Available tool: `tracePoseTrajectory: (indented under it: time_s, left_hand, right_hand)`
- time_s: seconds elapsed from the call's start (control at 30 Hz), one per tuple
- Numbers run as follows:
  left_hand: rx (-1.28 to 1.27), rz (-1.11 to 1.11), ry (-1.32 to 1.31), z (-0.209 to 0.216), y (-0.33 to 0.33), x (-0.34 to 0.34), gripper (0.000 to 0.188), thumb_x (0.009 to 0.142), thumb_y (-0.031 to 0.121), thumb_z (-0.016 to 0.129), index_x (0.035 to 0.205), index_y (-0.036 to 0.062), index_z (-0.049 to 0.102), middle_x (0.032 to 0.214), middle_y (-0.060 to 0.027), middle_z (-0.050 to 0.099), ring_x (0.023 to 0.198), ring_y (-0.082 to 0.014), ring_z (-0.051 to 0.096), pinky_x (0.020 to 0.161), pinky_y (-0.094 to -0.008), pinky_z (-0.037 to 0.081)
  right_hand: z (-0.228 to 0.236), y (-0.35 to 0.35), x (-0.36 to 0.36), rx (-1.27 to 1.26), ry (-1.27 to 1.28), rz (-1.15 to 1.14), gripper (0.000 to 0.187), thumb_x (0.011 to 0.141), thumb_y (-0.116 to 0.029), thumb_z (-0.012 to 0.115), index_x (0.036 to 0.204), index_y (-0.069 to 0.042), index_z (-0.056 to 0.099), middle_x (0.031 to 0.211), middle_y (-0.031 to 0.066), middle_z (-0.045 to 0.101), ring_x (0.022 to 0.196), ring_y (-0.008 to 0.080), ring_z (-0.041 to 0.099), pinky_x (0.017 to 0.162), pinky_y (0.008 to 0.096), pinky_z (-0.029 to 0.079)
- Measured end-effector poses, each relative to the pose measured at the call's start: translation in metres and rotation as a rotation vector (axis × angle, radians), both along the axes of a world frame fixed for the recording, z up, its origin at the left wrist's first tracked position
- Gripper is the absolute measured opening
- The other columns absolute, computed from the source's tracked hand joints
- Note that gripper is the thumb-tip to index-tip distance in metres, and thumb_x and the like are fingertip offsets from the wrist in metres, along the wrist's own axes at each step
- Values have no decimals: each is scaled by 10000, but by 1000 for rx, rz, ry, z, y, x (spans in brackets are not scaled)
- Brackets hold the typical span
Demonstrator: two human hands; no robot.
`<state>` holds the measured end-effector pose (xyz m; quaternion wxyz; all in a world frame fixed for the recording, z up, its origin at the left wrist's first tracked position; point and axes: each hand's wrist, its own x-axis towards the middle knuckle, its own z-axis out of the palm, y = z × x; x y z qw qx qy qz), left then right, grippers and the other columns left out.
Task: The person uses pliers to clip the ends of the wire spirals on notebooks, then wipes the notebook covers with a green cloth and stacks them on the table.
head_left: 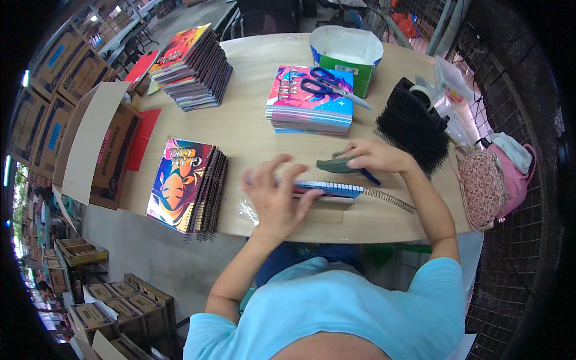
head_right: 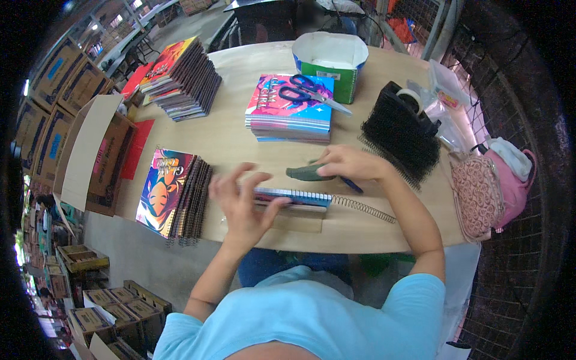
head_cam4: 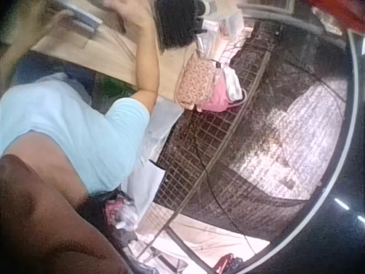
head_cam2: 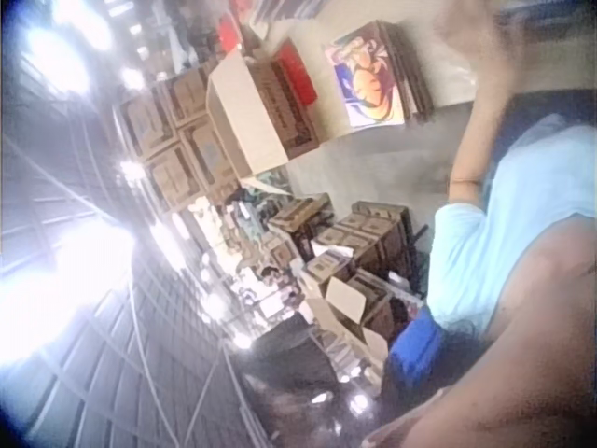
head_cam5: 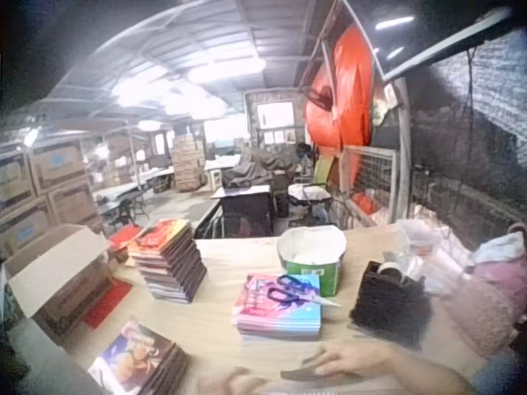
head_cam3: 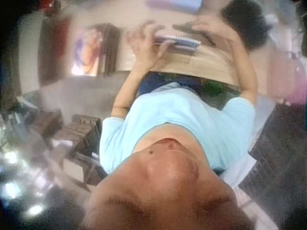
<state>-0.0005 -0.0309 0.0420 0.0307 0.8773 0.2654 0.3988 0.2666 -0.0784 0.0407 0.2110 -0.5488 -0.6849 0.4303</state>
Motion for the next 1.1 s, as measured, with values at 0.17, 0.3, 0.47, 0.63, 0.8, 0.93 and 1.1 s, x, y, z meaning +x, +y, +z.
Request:
tracePoseTrajectory:
  time_s: [0.17,0.3,0.47,0.63,0.8,0.93,1.1]
  left_hand:
    - [-388,-47,-294,-38,30,-15,451,591,257,918,823,46,594,1147,-135,408,1122,-283,448,838,-358,471]
    - [-450,-118,-286,-35,28,-5,457,579,230,926,838,45,597,1152,-142,409,1112,-289,453,859,-366,465]
    - [-410,-152,-290,-35,30,5,460,588,223,922,846,38,588,1156,-152,423,1106,-288,464,866,-367,461]
    - [-472,-174,-304,-37,29,4,463,594,205,916,855,39,570,1135,-145,443,1060,-269,496,830,-348,467]
    - [-463,-193,-308,-37,30,0,472,605,178,904,894,37,558,1068,-122,483,970,-248,526,775,-331,467]
    - [-437,-233,-305,-37,35,0,536,620,159,894,990,30,528,1035,-117,502,929,-239,526,744,-324,459]
    - [-432,-255,-298,-37,40,-3,537,665,112,863,1057,26,506,1020,-102,514,913,-208,535,762,-311,460]
  right_hand:
    - [-13,5,10,78,58,98,492,893,-374,587,1099,65,670,1134,187,632,1045,279,571,923,364,436]
    - [-9,8,11,57,188,96,521,874,-382,597,1174,40,652,1147,200,626,1080,290,575,943,364,435]
    - [-19,4,19,-122,904,104,581,836,-410,616,1171,64,644,1185,208,618,1111,289,570,966,368,430]
    - [-15,12,9,-152,752,-13,519,893,-394,569,1156,44,658,1131,213,624,1071,294,586,947,371,438]
    - [3,25,-16,-48,77,55,559,877,-407,590,1174,63,648,1164,231,624,1074,284,597,930,376,444]
    - [-12,33,-13,61,22,88,566,872,-411,604,1145,82,653,1167,213,633,1067,280,594,922,344,445]
    - [-20,41,-11,18,583,132,451,912,-330,594,1151,46,659,1096,175,651,1019,262,600,908,355,450]
